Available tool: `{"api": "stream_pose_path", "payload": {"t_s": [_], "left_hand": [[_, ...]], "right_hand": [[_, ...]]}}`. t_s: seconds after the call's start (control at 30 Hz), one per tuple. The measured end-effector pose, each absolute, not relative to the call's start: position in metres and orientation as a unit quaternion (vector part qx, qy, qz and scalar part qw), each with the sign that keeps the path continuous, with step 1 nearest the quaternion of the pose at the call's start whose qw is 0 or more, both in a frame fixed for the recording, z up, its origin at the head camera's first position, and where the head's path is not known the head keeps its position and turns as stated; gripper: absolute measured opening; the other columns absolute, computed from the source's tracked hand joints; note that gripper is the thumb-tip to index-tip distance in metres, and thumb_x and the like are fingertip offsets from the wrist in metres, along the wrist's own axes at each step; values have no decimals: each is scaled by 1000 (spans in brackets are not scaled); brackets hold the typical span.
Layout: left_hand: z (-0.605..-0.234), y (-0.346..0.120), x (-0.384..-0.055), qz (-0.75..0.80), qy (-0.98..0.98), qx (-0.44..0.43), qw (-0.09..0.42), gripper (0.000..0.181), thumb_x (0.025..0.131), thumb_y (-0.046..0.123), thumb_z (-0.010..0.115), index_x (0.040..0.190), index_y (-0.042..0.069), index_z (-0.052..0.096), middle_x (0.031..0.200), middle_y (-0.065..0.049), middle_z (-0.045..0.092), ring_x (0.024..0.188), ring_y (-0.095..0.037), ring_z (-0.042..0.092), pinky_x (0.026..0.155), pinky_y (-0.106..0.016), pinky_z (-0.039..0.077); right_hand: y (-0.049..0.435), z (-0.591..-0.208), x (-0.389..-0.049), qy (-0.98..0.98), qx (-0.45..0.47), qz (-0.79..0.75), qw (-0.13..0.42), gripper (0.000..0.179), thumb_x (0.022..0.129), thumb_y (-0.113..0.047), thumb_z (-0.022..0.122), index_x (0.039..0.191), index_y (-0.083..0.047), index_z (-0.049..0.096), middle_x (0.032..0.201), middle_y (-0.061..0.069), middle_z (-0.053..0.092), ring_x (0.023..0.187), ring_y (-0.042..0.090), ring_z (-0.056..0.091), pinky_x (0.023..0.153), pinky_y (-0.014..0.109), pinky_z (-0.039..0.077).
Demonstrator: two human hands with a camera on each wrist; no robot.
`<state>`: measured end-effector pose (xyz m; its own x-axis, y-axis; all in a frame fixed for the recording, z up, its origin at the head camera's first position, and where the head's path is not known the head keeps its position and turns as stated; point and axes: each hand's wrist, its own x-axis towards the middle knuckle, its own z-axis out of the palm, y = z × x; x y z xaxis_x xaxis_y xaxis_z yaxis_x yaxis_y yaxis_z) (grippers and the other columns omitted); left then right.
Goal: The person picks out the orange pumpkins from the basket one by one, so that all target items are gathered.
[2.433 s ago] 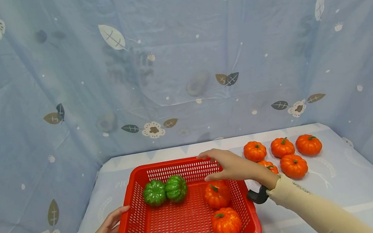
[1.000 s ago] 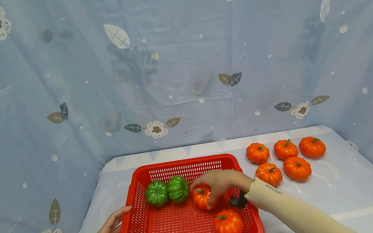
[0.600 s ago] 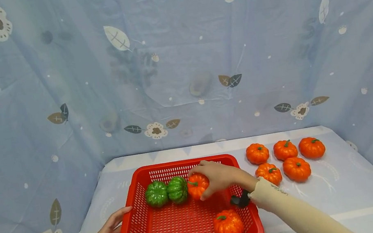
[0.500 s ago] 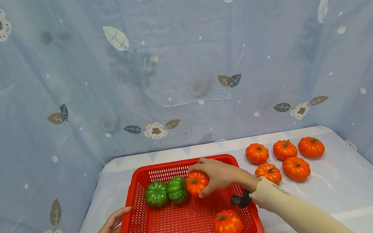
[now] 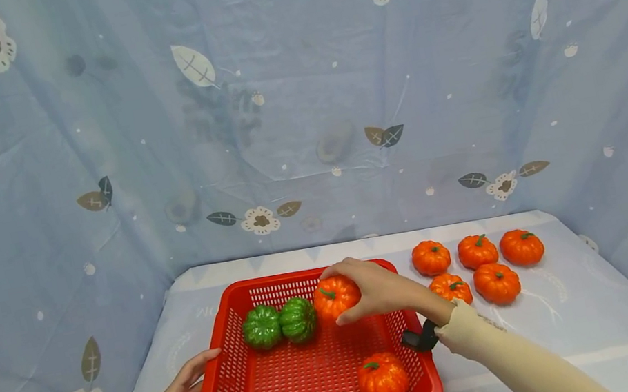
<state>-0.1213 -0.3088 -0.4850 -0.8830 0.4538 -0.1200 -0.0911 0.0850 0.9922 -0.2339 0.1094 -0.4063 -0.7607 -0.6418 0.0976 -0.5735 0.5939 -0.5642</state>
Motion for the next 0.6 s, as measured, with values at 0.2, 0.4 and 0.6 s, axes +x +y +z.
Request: {"api": "stream_pose_path", "payload": {"t_s": [0.2, 0.4, 0.6], "left_hand": [[-487, -308, -121, 657, 720, 110, 195, 79, 97, 9, 65, 161, 18, 20, 163, -27, 14, 135, -44, 47, 91, -51, 58], [-488, -308, -122, 657, 720, 120, 189, 79, 97, 10, 66, 161, 15, 20, 163, -30, 12, 136, -46, 46, 90, -51, 58], [-488, -308, -122, 657, 720, 113, 192, 80, 98, 11, 66, 162, 18, 19, 165, -27, 11, 136, -44, 46, 91, -52, 58]], "right_hand": [[119, -404, -230, 886, -336, -315, 48, 72, 81, -37, 88, 142, -20, 54, 134, -3, 57, 112, 15, 57, 91, 37, 54], [130, -406, -229, 886, -332, -321, 34, 72, 81, -34, 89, 143, -20, 54, 136, -2, 57, 114, 18, 57, 91, 40, 54], [143, -407, -227, 885, -316, -339, 36, 73, 81, -34, 89, 143, -22, 55, 135, -4, 57, 112, 17, 57, 89, 39, 55]]}}
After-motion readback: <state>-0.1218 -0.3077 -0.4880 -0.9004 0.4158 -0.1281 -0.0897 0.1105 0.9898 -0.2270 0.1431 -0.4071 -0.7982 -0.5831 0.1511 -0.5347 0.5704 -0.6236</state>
